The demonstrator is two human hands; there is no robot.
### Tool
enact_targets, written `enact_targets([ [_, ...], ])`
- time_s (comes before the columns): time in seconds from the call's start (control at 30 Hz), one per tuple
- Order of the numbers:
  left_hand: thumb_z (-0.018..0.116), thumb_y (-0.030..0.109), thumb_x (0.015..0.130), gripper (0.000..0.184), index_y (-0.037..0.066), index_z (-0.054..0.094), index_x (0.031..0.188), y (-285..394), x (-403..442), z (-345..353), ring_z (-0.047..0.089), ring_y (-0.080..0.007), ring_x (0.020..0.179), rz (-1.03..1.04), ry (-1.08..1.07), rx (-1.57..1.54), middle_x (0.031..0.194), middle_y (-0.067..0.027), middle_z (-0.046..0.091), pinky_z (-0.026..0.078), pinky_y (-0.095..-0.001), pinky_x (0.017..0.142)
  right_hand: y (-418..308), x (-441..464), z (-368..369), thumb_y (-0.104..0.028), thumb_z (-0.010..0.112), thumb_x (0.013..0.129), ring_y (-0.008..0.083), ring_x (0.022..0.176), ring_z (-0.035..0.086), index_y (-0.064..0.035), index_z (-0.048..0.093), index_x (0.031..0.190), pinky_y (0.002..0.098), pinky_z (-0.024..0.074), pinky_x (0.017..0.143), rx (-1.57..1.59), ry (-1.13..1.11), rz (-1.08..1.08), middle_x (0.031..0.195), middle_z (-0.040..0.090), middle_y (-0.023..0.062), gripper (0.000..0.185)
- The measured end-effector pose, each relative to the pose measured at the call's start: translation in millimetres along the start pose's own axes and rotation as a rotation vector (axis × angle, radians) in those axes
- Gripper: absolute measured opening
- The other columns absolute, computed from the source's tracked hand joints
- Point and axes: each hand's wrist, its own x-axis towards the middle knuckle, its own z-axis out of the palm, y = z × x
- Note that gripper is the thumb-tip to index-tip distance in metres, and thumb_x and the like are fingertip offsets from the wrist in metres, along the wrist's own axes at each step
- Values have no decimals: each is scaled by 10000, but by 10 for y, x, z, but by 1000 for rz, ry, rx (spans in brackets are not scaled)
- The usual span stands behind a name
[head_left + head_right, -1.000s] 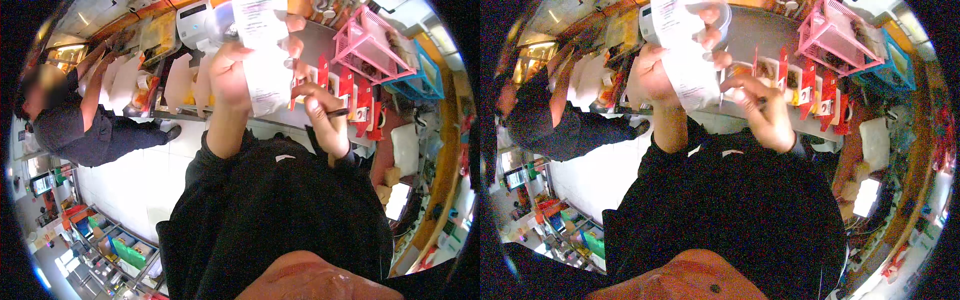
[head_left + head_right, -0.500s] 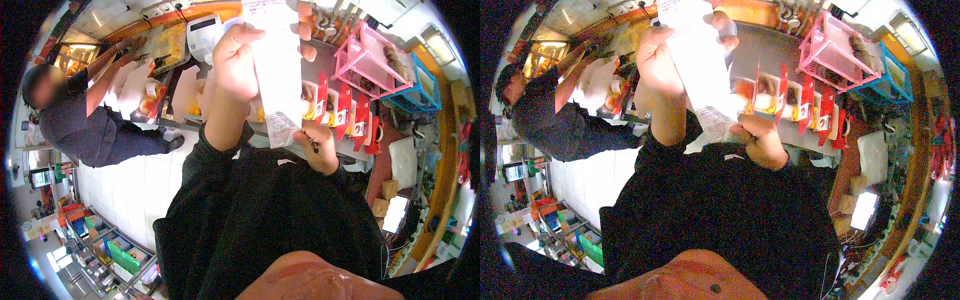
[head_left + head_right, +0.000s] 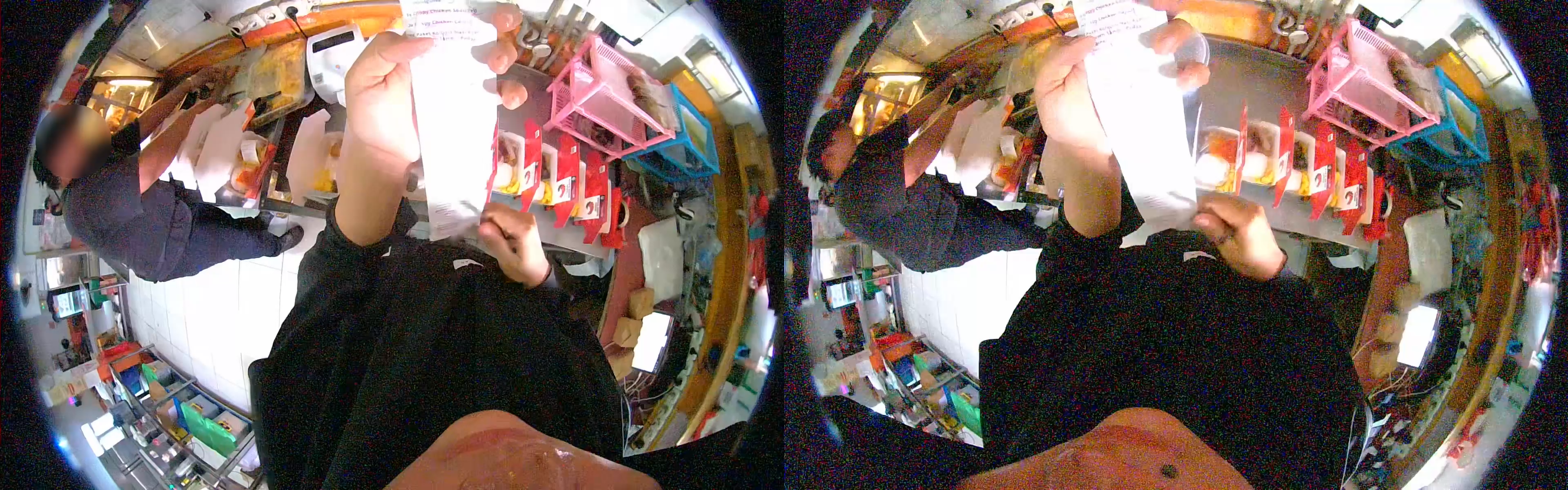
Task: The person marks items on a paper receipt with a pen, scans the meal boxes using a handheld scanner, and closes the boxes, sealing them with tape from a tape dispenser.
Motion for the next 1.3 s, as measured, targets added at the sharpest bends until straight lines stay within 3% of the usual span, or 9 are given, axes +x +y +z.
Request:
enact_targets([
  [0.13, 430, 234, 771, 443, -21, 460, 1132, 29, -41, -122, 443, -223, 883, -63, -101, 38, 1119, -142, 452, 394, -418, 754, -45, 164, -12, 37, 514, 803, 98, 774, 514, -21, 580, 1016, 229, 422, 668, 193, 260, 30, 935, 581, 54, 230],
  [0.27, 475, 259, 761, 487, 42, 431, 1196, 3, -110, -150, 389, -203, 893, -77, -83, 82, 1115, -106, 439, 346, -398, 716, -364, 456, -40, -52, 586, 808, 99, 690, 502, 9, 579, 973, 225, 413, 639, 281, 420, -88, 859, 586, 56, 176],
  [0.33, 432, 247, 781, 481, -56, 425, 1155, 13, -166, -186, 465, -269, 887, -136, -32, -33, 1094, -145, 460, 411, -400, 761, -388, 517, -18, -87, 613, 807, 96, 654, 488, 11, 584, 949, 225, 404, 616, 303, 438, -89, 815, 589, 49, 175],
  [0.47, 427, 248, 791, 491, -76, 417, 1160, 62, -185, -194, 479, -293, 884, -230, -81, -122, 1085, -153, 468, 419, -383, 755, -368, 631, 50, -179, 673, 789, 72, 581, 428, -22, 608, 831, 220, 322, 524, 241, 488, -162, 642, 547, -5, 175],
  [0.53, 501, 284, 755, 487, 32, 421, 1164, 70, -157, -169, 375, -190, 897, -163, -70, 70, 1095, -98, 374, 334, -382, 750, -421, 636, 67, -180, 684, 780, 59, 558, 408, -23, 605, 790, 218, 313, 512, 166, 459, -107, 638, 540, -1, 176],
  [0.67, 481, 284, 767, 490, 8, 417, 1167, 86, -181, -204, 406, -222, 896, -167, -50, 20, 1086, -112, 392, 368, -385, 743, -458, 632, 116, -173, 692, 773, 53, 537, 387, -32, 605, 756, 217, 298, 497, 218, 440, 0, 639, 542, -1, 166],
  [1.03, 408, 284, 810, 520, -84, 403, 1178, 174, -271, -244, 517, -338, 890, -143, 65, -68, 1054, -163, 457, 491, -399, 718, -493, 606, 142, -120, 479, 912, 100, 700, 477, 39, 593, 885, 230, 372, 657, 408, 514, 20, 810, 553, 61, 197],
  [1.27, 410, 255, 817, 495, -99, 425, 1163, 270, -336, -295, 502, -339, 881, -217, 9, -148, 1093, -173, 454, 479, -409, 697, -444, 621, 187, -129, 448, 921, 99, 686, 473, 40, 595, 893, 230, 371, 646, 382, 518, 12, 809, 549, 57, 226],
  [1.3, 457, 276, 786, 496, -41, 400, 1162, 286, -338, -293, 437, -258, 887, -210, 15, -49, 1098, -127, 401, 407, -408, 743, -449, 631, 202, -119, 445, 919, 99, 685, 473, 39, 594, 894, 230, 371, 642, 384, 514, 10, 811, 549, 57, 219],
])
